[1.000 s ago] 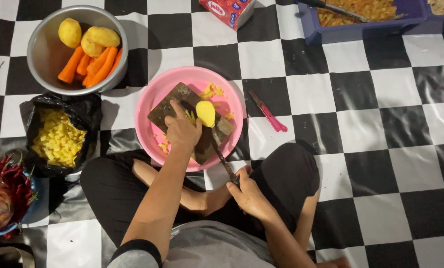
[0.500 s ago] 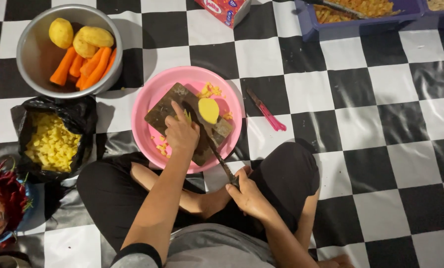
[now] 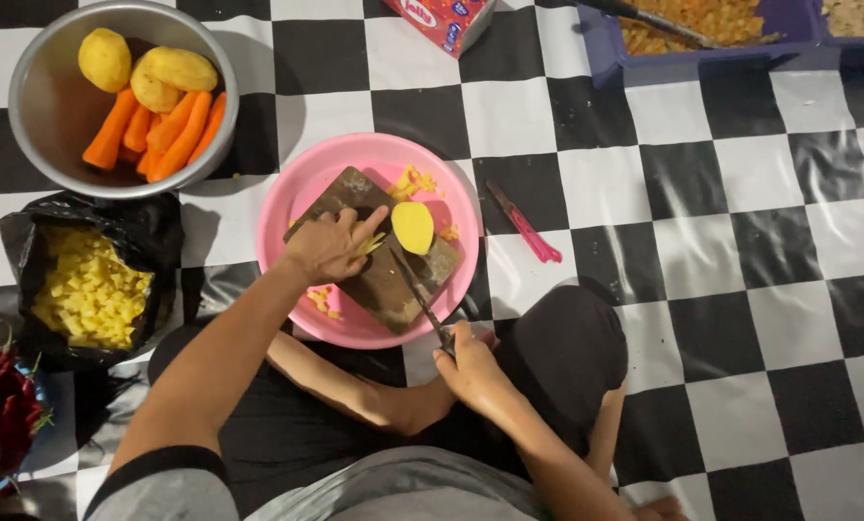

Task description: The person is dicing peeled potatoes on a wooden cutting board placed inside a pink plastic bowl. They first slice the potato into rounds and then cut those rounds into small cubes.

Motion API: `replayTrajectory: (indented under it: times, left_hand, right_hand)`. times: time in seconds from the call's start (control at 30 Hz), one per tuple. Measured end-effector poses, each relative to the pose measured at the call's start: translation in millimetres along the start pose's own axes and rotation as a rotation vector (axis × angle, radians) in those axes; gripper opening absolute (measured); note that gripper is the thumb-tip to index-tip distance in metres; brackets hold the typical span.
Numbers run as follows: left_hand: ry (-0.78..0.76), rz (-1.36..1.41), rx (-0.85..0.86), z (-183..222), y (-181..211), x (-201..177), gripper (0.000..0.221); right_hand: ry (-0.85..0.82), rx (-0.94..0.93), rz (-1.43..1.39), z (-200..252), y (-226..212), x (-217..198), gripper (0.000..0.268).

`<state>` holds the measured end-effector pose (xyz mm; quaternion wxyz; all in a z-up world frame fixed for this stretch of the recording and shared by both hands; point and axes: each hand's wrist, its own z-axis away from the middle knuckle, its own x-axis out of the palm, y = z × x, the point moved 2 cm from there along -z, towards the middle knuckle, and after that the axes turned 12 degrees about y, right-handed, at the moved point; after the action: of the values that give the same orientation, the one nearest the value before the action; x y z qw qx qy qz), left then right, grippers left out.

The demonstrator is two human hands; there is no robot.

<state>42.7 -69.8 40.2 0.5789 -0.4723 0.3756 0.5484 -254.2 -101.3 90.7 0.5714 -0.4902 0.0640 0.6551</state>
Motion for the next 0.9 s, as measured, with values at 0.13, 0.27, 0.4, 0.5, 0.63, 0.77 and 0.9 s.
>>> replayTrajectory:
  times: [0.13,0.27,0.4,0.5,0.63,0.77,0.9]
  left_hand:
    - [0.104,-0.103,-0.156,8,6,12,0.103]
    - [0.285,-0.01,-0.391,15,7,34,0.113]
    - [0.306,-0.017,-0.376,13,10,47,0.091]
    - [0.311,-0.025,-0.339,7,10,60,0.083]
    - [0.291,-0.04,-0.321,13,6,56,0.085]
    - [0.293,-0.057,-0.328,13,8,54,0.081]
    - [0.272,-0.063,-0.311,8,9,67,0.078]
  right_hand:
    - [0.019,0.014,0.05,-18,-2,6,0.036]
    - [0.026,0.042,0.139,-32,-8,3,0.039]
    - [0.041,0.021,0.193,-35,-23,-2,0.037]
    - [0.055,-0.057,0.209,-33,-26,8,0.033]
    - [0.059,-0.048,0.23,-35,-24,10,0.036]
    - [0.058,-0.034,0.248,-41,-21,12,0.038]
    - [0.012,-0.023,0.17,-43,-26,1,0.042]
